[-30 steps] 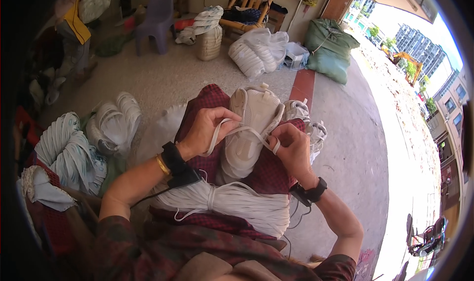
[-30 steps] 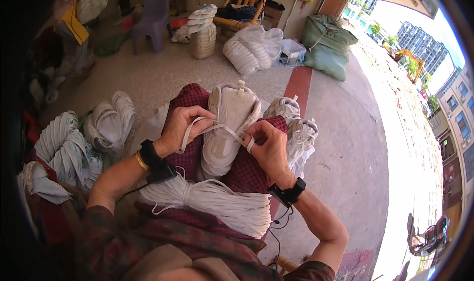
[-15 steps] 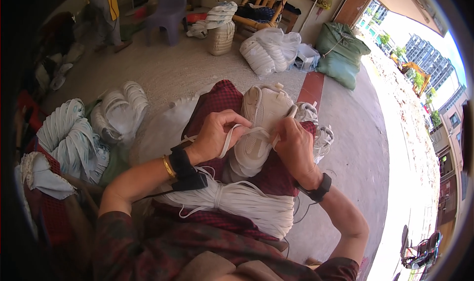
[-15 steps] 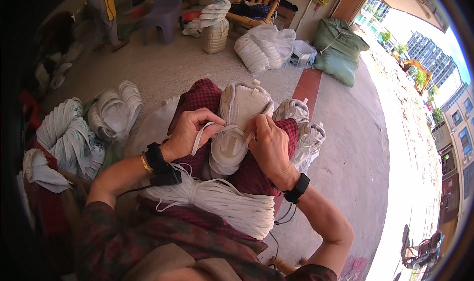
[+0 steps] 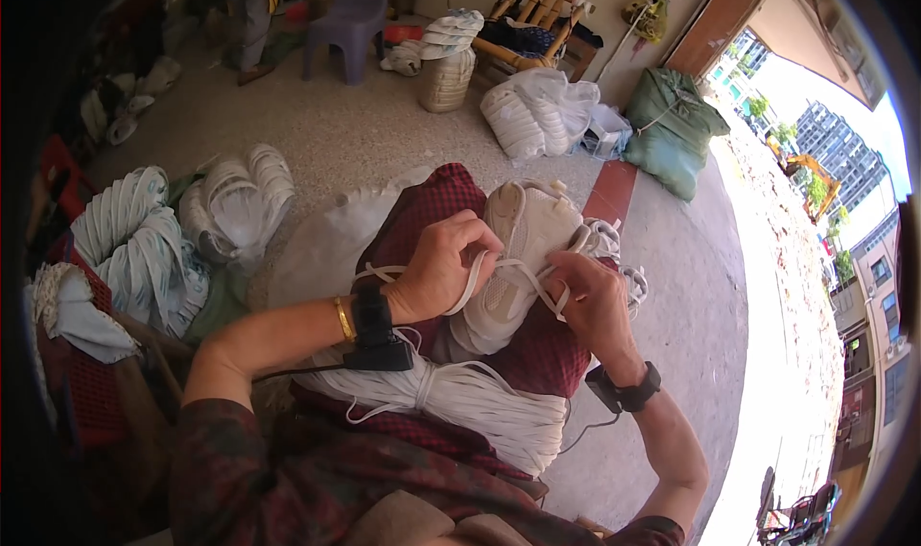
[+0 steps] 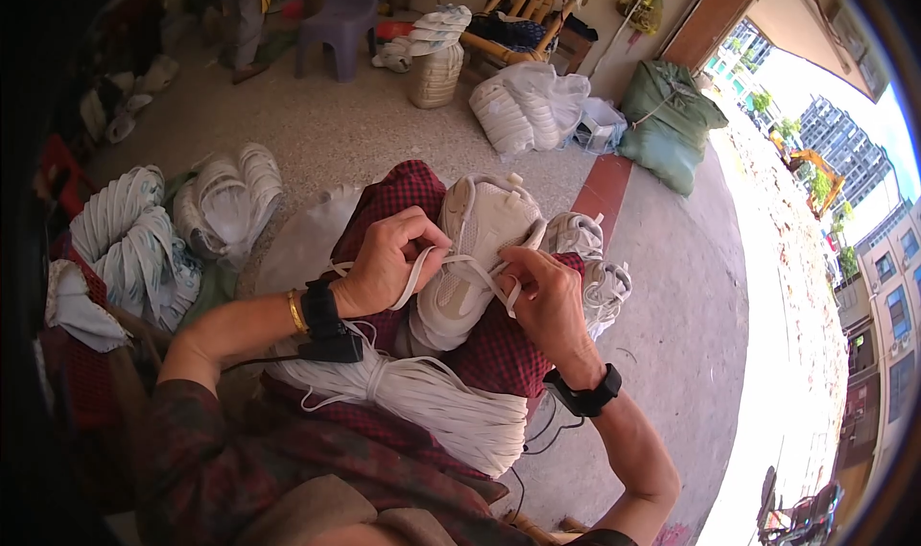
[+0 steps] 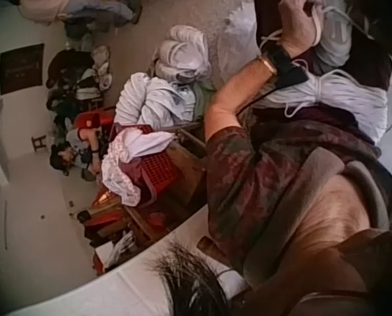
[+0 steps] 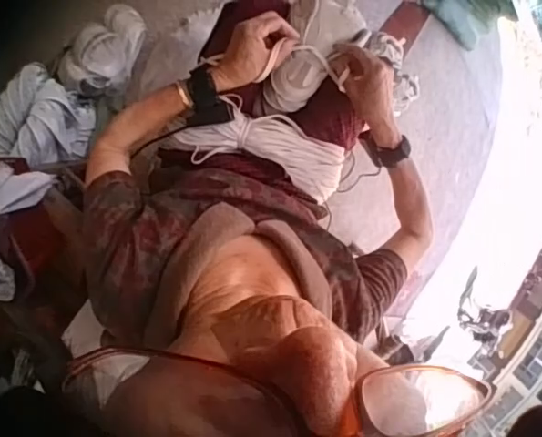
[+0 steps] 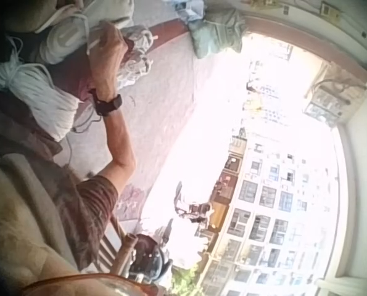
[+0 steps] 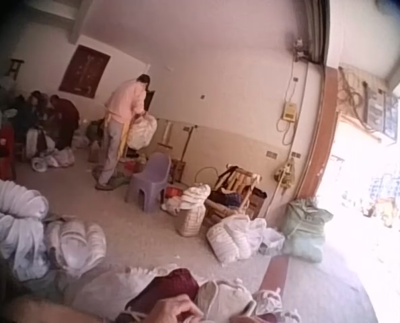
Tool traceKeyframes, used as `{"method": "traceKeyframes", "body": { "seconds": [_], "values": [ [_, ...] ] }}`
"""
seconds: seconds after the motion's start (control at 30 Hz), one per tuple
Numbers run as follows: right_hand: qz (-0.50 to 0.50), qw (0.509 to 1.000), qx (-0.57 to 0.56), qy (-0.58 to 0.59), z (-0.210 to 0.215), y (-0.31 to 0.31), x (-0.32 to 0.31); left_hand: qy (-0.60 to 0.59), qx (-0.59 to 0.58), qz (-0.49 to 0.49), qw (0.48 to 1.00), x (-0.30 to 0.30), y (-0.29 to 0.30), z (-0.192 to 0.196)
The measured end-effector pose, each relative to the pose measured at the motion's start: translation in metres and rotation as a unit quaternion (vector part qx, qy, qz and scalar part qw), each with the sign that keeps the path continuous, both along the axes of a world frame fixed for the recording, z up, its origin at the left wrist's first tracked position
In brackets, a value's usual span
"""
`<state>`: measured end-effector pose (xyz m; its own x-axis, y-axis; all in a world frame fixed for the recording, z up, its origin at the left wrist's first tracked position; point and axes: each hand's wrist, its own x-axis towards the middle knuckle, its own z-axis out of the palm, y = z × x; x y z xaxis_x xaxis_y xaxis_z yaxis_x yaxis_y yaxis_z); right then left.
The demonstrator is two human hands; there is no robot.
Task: The recorder is lacing white sneakers while sitting in a shoe assembly workshop.
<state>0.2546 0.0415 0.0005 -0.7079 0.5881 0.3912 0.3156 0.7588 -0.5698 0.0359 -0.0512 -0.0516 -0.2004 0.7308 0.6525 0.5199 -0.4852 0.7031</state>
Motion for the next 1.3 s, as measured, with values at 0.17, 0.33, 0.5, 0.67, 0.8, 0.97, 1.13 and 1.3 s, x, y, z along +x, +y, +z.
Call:
{"method": "traceKeyframes", "body": {
  "seconds": [0.17, 0.33, 0.5, 0.67, 0.8, 0.97, 1.13, 1.3],
  "values": [
    [0.017, 0.999, 0.044, -0.027, 0.012, 0.009, 0.006, 0.078, 0.003, -0.011, 0.997, 0.003, 0.012, 0.006],
    [0.083, 0.946, 0.256, -0.180, 0.022, 0.016, 0.002, 0.198, -0.051, -0.077, 0.976, -0.003, 0.013, 0.033],
    [0.141, 0.850, 0.462, -0.210, 0.031, 0.020, -0.006, 0.486, 0.011, -0.094, 0.869, -0.001, 0.022, 0.064],
    [0.132, 0.872, 0.393, -0.260, 0.016, 0.032, -0.007, 0.574, -0.070, -0.143, 0.803, -0.010, 0.036, 0.092],
    [0.158, 0.939, 0.267, -0.147, 0.013, 0.038, -0.004, 0.609, -0.066, -0.158, 0.775, -0.017, 0.048, 0.088],
    [0.165, 0.944, 0.226, -0.175, 0.015, 0.037, -0.001, 0.581, -0.067, -0.133, 0.801, -0.017, 0.047, 0.077],
    [0.226, 0.934, 0.224, -0.165, 0.016, 0.053, -0.004, 0.449, -0.182, -0.141, 0.863, -0.019, 0.049, 0.076],
    [0.092, 0.930, 0.188, -0.302, 0.023, 0.038, -0.032, 0.502, -0.224, -0.111, 0.828, -0.021, 0.049, 0.085]
  ]
}}
